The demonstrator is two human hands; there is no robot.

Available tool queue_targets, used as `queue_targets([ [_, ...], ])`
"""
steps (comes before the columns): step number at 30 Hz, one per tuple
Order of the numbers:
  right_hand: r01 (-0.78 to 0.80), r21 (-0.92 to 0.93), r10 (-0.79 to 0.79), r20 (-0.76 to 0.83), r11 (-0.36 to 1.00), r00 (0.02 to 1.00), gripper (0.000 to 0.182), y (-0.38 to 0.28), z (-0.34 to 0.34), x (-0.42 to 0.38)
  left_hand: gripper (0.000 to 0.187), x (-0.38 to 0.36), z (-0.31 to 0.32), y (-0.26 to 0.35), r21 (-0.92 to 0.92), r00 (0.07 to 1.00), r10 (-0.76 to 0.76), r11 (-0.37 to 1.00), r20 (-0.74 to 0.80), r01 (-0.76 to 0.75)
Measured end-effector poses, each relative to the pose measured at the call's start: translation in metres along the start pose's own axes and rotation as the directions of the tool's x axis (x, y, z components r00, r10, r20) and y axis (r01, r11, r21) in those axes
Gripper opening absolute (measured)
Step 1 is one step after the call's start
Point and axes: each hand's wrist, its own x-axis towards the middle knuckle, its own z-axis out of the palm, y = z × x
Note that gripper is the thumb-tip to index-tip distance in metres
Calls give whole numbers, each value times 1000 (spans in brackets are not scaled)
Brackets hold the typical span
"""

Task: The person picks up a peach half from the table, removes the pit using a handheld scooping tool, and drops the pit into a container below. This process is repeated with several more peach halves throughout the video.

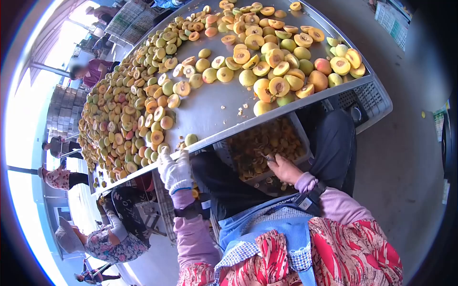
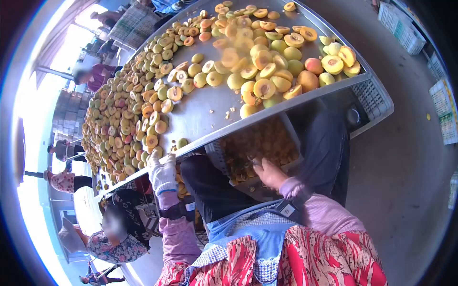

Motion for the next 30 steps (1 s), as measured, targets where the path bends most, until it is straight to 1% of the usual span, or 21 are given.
queue_targets([
  [1, -168, 109, 152, 142, 980, 978, 43, -24, -12, -6, 46, 11, -1, -3, -70, 994, 27, 997, 108, -20],
  [2, 101, -11, -101, -44, 995, 994, 41, 2, 11, 1, 43, 19, -7, 21, -165, 982, 95, 984, 162, -68],
  [4, 122, 59, -122, -7, 991, 993, 40, -9, 6, 0, 36, 30, 6, 77, -340, 921, 304, 916, 242, -213],
  [5, 147, 121, -151, 23, 982, 988, 39, -14, 3, 2, 32, 34, 33, 93, -514, 858, 363, 846, 363, -140],
  [6, 176, 136, -178, 5, 975, 984, 36, -15, 5, 4, 31, 32, 33, 136, -555, 828, 414, 817, 378, -155],
  [8, 187, 144, -191, 16, 972, 981, 36, -19, -1, 3, 41, 35, 48, 192, -575, 682, 664, 700, 307, -424],
  [9, 171, 154, -180, 48, 973, 982, 36, -20, -4, 2, 47, 33, 59, 216, -563, 673, 641, 730, 369, -387],
  [10, 165, 151, -174, 47, 975, 984, 36, -19, -6, 0, 47, 31, 63, 235, -546, 676, 691, 680, 255, -489],
  [11, 163, 161, -163, -9, 973, 987, 37, -20, -4, -4, 42, 34, 84, 247, -463, 520, 784, 621, 340, -633],
  [12, 77, 117, -85, 72, 990, 994, 40, -31, -15, -7, 35, 29, 84, 255, -441, 518, 727, 686, 452, -578],
  [14, 8, 124, -28, 161, 992, 987, 41, -35, -20, -3, 26, 26, 99, 252, -474, 597, 782, 602, 182, -643],
  [15, 101, 104, -108, 57, 989, 993, 37, -27, -13, -2, 24, 24, 97, 250, -471, 639, 763, 600, 95, -647],
  [17, 24, 193, -51, 136, 981, 989, 30, -37, -21, -3, 25, 29, 86, 245, -500, 633, 769, 584, 88, -640],
  [19, -145, 319, 76, 220, 936, 973, 24, -44, -25, -5, 29, 29, 65, 233, -526, 729, 680, 648, 73, -551],
  [21, -215, 480, 87, 275, 850, 957, 22, -51, -30, -13, 31, 26, 33, 214, -686, 878, 450, 691, 161, -229],
  [22, -301, 619, 106, 332, 725, 937, 20, -54, -31, -16, 30, 25, 36, 195, -868, 873, 364, 480, 324, 122],
  [23, -345, 639, 134, 356, 687, 925, 22, -56, -32, -16, 30, 23, 37, 174, -877, 813, 329, 175, 481, 448],
  [24, -367, 660, 146, 366, 656, 919, 24, -56, -32, -15, 34, 19, 24, 156, -802, 776, 269, -23, 571, 598],
  [25, -389, 681, 166, 371, 620, 914, 26, -59, -29, -16, 34, 8, 45, 138, -744, 829, 223, -365, 513, 559],
  [27, -367, 679, 132, 373, 636, 918, 26, -72, -24, -23, 36, -8, 12, 123, -582, 823, 146, -640, 549, 502],
  [30, -118, 617, -32, 227, 778, 973, 21, -87, -28, -39, 36, -26, -10, 101, -492, 736, 96, -685, 670, 537],
])
